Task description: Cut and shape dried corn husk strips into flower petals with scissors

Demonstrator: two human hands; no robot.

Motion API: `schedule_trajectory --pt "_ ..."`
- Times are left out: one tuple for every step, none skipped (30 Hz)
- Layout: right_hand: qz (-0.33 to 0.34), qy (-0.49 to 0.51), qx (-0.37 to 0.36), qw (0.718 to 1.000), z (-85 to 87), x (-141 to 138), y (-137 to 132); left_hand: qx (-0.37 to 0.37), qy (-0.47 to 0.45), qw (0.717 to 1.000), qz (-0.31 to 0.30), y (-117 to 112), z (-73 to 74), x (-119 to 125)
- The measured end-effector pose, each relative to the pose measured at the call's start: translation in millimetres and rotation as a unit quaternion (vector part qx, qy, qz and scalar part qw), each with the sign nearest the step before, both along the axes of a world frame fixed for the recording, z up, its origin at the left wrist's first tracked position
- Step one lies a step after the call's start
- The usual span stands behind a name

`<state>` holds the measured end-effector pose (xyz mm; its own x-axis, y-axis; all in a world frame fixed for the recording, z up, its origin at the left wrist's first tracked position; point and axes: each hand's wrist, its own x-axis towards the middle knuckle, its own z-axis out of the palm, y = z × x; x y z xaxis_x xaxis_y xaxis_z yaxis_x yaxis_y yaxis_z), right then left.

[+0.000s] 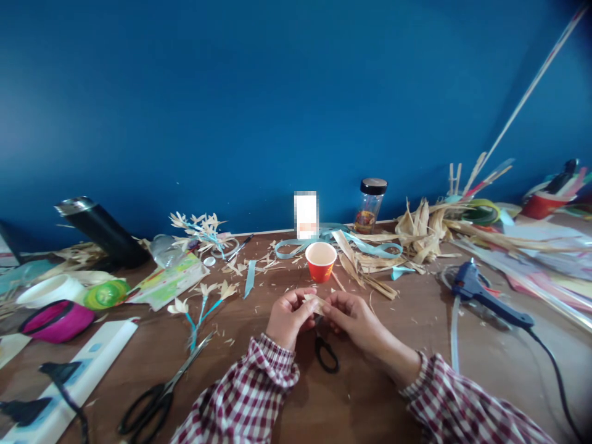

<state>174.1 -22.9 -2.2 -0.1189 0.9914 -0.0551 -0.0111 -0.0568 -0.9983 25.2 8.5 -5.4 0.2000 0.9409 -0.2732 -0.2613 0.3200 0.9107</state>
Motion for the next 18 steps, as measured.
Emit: schedule_trajectory --pt "-0.002 -0.001 0.000 1.000 -0.3 0.2 0.0 0.005 0.010 1.000 0.003 0.2 -0.4 -0.4" --pt "-0.004 -0.001 -0.001 1.000 -0.7 0.2 0.1 0.007 0.016 1.000 0.006 0.5 -0.8 -0.8" --pt "-0.007 -0.002 -0.002 1.000 -1.3 0.3 0.2 0.006 0.022 1.000 0.010 0.8 -1.3 -1.0" --pt "-0.013 -0.003 -0.004 1.000 -2.1 0.2 0.5 0.005 0.026 1.000 0.016 1.1 -1.9 -1.1" --pt "-0.021 -0.004 -0.006 1.000 -2.9 0.2 0.9 0.005 0.029 0.999 0.020 1.3 -2.4 -1.0" --pt "-0.032 -0.004 -0.008 0.999 -3.6 0.1 1.3 0.005 0.031 0.999 0.023 1.5 -2.8 -0.7" --pt "-0.044 -0.004 -0.010 0.999 -4.4 0.1 1.8 0.006 0.032 0.999 0.024 1.5 -2.9 -0.4" --pt "-0.054 -0.002 -0.012 0.998 -5.0 0.2 2.3 0.005 0.032 0.999 0.023 1.5 -2.6 0.0" --pt "-0.063 0.000 -0.012 0.998 -5.5 0.3 2.8 0.002 0.031 0.999 0.022 1.3 -1.9 0.5" --pt "-0.070 0.005 -0.012 0.997 -5.9 0.5 3.3 -0.001 0.031 0.999 0.019 1.2 -0.8 0.9" --pt "-0.073 0.010 -0.012 0.997 -6.1 0.7 3.7 -0.003 0.029 0.999 0.017 1.0 0.7 1.2" --pt "-0.076 0.016 -0.012 0.997 -6.4 0.8 4.0 -0.005 0.026 1.000 0.016 0.9 2.3 1.5" --pt "-0.077 0.021 -0.012 0.997 -6.5 1.0 4.3 -0.006 0.022 1.000 0.018 0.9 4.1 1.6" --pt "-0.079 0.026 -0.014 0.996 -6.6 1.1 4.5 -0.007 0.017 1.000 0.023 1.0 5.6 1.5" --pt "-0.079 0.029 -0.015 0.996 -6.7 1.2 4.6 -0.008 0.010 1.000 0.028 1.2 7.0 1.3" --pt "-0.080 0.030 -0.016 0.996 -6.6 1.2 4.6 -0.011 0.005 0.999 0.032 1.4 7.9 1.0" --pt "-0.081 0.030 -0.017 0.996 -6.4 1.1 4.5 -0.016 0.002 0.999 0.036 1.6 8.6 0.6" --pt "-0.082 0.028 -0.018 0.996 -6.1 1.1 4.4 -0.019 0.000 0.999 0.039 1.8 8.9 0.3"
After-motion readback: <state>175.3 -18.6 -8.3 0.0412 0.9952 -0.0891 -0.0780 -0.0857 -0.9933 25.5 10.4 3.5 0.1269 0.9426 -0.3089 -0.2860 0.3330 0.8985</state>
